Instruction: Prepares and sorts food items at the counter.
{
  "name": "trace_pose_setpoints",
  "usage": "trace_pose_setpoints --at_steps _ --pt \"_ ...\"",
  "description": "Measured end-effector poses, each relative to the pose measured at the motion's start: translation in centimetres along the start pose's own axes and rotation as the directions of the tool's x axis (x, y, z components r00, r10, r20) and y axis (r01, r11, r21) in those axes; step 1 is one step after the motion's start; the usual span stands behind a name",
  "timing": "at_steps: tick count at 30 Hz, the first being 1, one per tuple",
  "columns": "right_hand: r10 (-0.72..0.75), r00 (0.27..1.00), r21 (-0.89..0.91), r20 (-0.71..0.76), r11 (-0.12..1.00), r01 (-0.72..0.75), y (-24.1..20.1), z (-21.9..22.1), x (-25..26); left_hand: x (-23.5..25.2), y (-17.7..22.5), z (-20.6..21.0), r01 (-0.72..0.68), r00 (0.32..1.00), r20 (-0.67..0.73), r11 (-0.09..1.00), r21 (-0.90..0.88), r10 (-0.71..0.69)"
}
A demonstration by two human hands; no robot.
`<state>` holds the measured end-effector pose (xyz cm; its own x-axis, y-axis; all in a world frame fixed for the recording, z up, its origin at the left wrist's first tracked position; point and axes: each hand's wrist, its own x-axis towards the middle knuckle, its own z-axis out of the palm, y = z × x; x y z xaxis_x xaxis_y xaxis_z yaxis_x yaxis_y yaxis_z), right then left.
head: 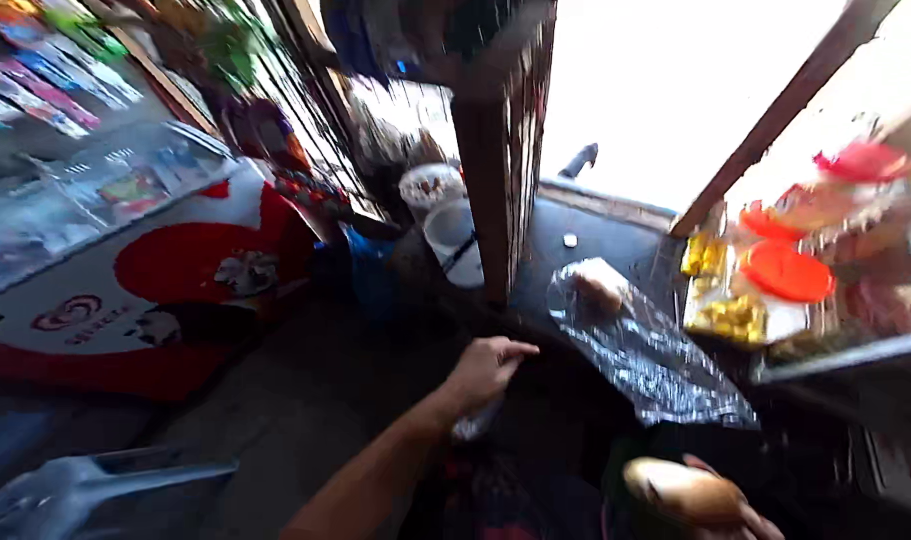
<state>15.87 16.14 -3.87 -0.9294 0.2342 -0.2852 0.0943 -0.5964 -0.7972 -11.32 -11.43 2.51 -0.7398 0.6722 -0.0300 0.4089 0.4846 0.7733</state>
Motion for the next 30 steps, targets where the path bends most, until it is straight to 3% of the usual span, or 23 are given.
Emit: trace_pose_setpoints --at_steps 3,6,10,13,16,18,21,23,25,28,30 --pt "0.003 0.998 0.062 -0.058 0.998 0.0 3.8 4.4 1.9 -1.4 -1.1 -0.8 0.049 0.999 -0.01 0.999 -0.013 -0.049" --pt "-0.154 0.987 -0.117 -0.036 0.982 0.149 5.6 9.2 3.4 -2.2 -2.2 -1.3 0.087 0.996 -0.011 0.995 -0.048 -0.087" --pt "-0.376 0.926 -0.328 0.028 0.872 0.364 7.0 15.1 4.5 -2.8 -2.7 -1.6 0.085 0.995 -0.033 0.989 -0.122 -0.09" --pt "-0.299 0.949 -0.339 -0.105 0.907 0.248 8.8 17.3 5.4 -3.7 -2.8 -1.8 -0.003 0.999 -0.047 0.987 -0.161 -0.004" --pt "-0.155 0.939 -0.215 -0.307 0.972 0.091 10.8 18.9 6.2 -4.9 -2.8 -2.0 -0.076 0.997 -0.029 0.982 -0.17 0.072" --pt "-0.257 0.906 -0.31 -0.335 0.939 0.151 12.7 19.8 6.5 -5.5 -3.3 -1.6 -0.082 0.996 -0.034 0.977 -0.197 0.077" --pt "-0.575 0.81 -0.636 -0.114 0.669 0.386 15.8 20.7 7.1 -6.1 -4.0 -0.8 -0.065 0.997 -0.051 0.951 -0.304 0.052" --pt "-0.654 0.748 -0.713 0.108 0.474 0.517 16.9 20.9 7.7 -6.4 -4.2 -0.6 -0.042 0.999 -0.048 0.902 -0.429 0.024" --pt "-0.597 0.751 -0.762 0.284 0.335 0.554 17.1 21.2 8.0 -6.6 -4.0 -0.7 -0.033 0.999 -0.037 0.862 -0.506 0.017" --pt "-0.33 0.867 -0.877 0.372 0.181 0.445 16.2 21.9 8.0 -7.2 -3.9 -1.5 -0.074 0.996 -0.078 0.817 -0.572 0.036" --pt "-0.237 0.874 -0.903 0.424 -0.041 0.427 15.9 21.2 8.6 -7.4 -4.5 -2.4 -0.108 0.992 -0.122 0.785 -0.61 0.041"
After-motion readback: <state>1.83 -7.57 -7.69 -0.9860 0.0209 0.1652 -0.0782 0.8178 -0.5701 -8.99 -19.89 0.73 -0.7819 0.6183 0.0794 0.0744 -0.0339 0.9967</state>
